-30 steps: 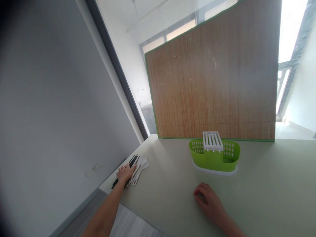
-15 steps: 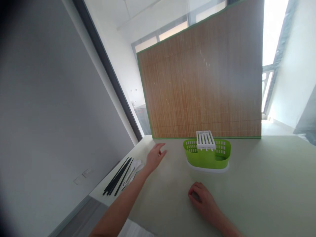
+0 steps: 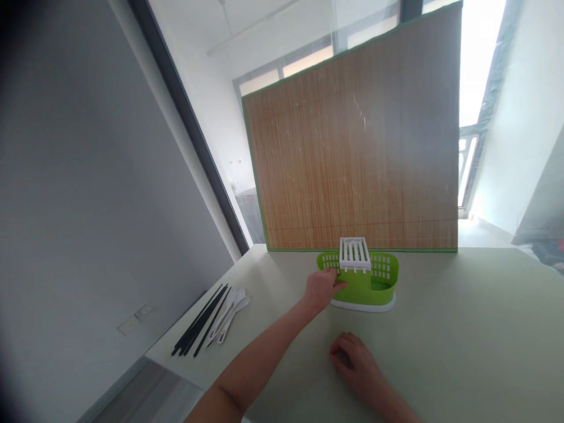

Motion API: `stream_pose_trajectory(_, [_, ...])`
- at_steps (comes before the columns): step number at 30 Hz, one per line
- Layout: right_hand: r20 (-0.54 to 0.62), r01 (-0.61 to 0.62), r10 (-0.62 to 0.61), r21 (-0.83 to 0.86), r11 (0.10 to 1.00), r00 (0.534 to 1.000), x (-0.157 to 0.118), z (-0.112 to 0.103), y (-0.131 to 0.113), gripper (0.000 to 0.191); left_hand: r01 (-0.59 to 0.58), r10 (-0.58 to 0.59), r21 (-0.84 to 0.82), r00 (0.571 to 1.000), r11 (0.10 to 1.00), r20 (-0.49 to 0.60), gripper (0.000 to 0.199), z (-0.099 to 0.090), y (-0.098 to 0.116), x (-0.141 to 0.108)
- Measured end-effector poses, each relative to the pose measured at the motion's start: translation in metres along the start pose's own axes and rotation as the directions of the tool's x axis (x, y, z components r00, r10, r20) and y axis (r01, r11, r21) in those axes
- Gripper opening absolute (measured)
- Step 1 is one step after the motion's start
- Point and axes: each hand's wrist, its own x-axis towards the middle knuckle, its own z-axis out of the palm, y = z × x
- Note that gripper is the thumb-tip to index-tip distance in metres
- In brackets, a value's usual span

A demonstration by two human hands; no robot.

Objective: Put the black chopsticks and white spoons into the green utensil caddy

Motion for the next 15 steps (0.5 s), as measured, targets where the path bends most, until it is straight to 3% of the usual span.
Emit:
stream_pose_trajectory(4, [0.019,0.003,-0.003,-0.010,1.000,1.000,-0.001,-0.001,0.001,0.009,0.059,-0.059,0.000,0.998,0.998,-0.038,0.037,-0.014,-0.052,-0.001])
stream_pose_trajectory(11, [0.033,0.000,0.002,-0.038,0.999,0.999,0.002,-0.001,0.001,0.010,0.247,-0.242,0.081,0.968,0.966,-0.074,0.029,-0.051,-0.191,-0.004])
stream_pose_trajectory(15, [0.036,-0.009,0.011,-0.049,0.999,0.999,0.003,0.001,0.003,0.010,0.340,-0.332,0.107,0.940,0.934,-0.081,0.025,-0.058,-0.257,-0.010])
